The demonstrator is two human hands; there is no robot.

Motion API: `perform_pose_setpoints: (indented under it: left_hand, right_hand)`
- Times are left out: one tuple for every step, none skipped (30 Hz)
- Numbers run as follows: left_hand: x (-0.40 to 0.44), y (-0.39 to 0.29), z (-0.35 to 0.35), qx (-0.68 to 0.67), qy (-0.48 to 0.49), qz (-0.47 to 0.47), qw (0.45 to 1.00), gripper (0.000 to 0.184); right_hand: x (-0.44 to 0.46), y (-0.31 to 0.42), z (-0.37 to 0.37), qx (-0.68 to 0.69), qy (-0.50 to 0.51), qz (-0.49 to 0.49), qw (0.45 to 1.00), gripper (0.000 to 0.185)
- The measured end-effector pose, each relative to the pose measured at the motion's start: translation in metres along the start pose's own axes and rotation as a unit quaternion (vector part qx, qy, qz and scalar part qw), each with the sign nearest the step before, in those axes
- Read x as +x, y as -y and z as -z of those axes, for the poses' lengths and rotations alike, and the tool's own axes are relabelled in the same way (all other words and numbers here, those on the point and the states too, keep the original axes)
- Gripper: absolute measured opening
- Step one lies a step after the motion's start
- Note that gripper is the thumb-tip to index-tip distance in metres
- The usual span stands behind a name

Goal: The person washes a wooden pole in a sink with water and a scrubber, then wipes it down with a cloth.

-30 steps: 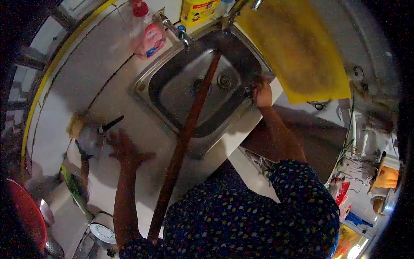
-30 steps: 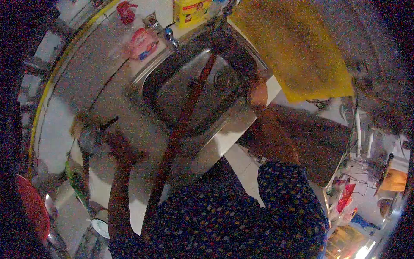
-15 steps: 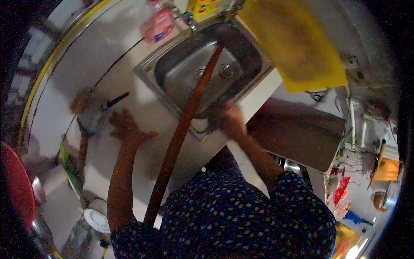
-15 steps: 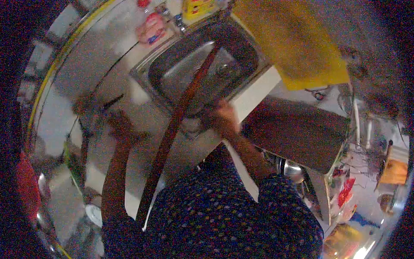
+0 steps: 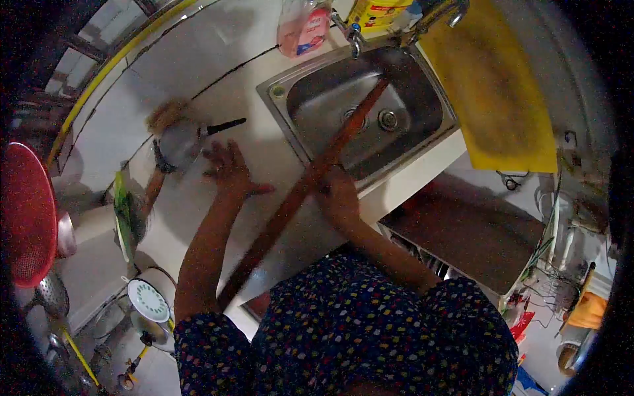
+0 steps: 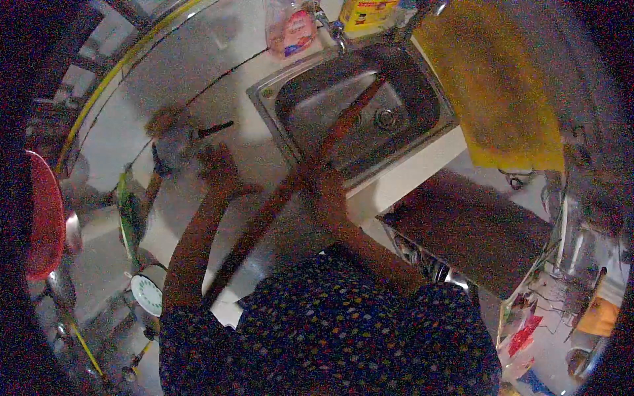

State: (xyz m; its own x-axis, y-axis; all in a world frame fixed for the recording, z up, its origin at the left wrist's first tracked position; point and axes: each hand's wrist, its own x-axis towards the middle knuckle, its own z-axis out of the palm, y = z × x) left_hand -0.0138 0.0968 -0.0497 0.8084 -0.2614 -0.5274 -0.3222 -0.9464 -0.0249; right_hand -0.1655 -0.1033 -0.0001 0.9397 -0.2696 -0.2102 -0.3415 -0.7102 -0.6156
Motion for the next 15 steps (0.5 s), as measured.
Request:
perform_pose_setpoints:
  left_hand:
    - [0.004,0.002,-0.009,0.001,-0.03,-0.01,0.999,0.153]
    - [0.012,0.005,-0.014,0.0,-0.032,-0.01,0.999,0.153]
    - [0.023,0.005,-0.013,-0.001,-0.001,-0.009,1.0,0.149]
    - [0.03,0.004,-0.013,0.0,0.011,-0.008,1.0,0.147]
    - [0.037,0.003,-0.012,0.0,0.023,-0.007,1.0,0.144]
    - [0.037,0.0,-0.017,0.038,0.002,0.01,0.999,0.129]
    - [0.033,-0.005,-0.015,0.076,-0.017,0.027,0.997,0.114]
    - [0.031,-0.005,-0.011,0.079,-0.019,0.023,0.996,0.114]
    - [0.024,-0.004,0.004,0.079,-0.02,-0.043,0.996,0.092]
    - [0.025,-0.007,0.011,0.078,-0.024,-0.077,0.994,0.081]
    - [0.025,-0.01,0.017,0.078,-0.028,-0.11,0.99,0.07]
    - [0.03,-0.016,0.018,0.045,0.065,-0.195,0.978,0.057]
    - [0.033,-0.02,0.018,0.013,0.159,-0.276,0.948,0.044]
    - [0.032,-0.029,0.013,0.013,0.156,-0.276,0.948,0.044]
    - [0.032,-0.042,-0.003,0.002,0.173,-0.292,0.941,0.042]
  right_hand:
    - [0.008,0.004,-0.004,0.022,0.006,0.016,1.0,0.045]
    - [0.018,0.004,-0.016,0.022,0.011,-0.055,0.998,0.044]
    - [0.025,0.002,-0.023,0.023,0.014,-0.125,0.992,0.042]
    - [0.03,-0.002,-0.027,0.025,0.01,-0.121,0.992,0.042]
    - [0.034,-0.007,-0.03,0.004,0.037,-0.125,0.991,0.044]
    - [0.034,-0.015,-0.032,-0.017,0.066,-0.132,0.989,0.046]
    - [0.029,-0.03,-0.037,-0.016,0.063,-0.134,0.989,0.046]
    - [0.021,-0.047,-0.04,-0.119,-0.01,0.05,0.992,0.048]
    - [0.011,-0.046,-0.037,-0.166,-0.044,0.142,0.975,0.049]
    - [0.001,-0.045,-0.034,-0.218,-0.088,0.229,0.945,0.05]
    - [-0.009,-0.026,-0.019,-0.102,-0.038,0.124,0.986,0.051]
    - [-0.006,-0.024,-0.012,-0.043,-0.009,0.075,0.996,0.052]
    - [-0.002,-0.021,-0.004,0.015,0.013,0.023,1.0,0.053]
    - [0.005,-0.025,0.0,0.099,0.059,0.021,0.993,0.051]
    - [0.012,-0.025,0.008,0.14,0.08,0.021,0.987,0.05]
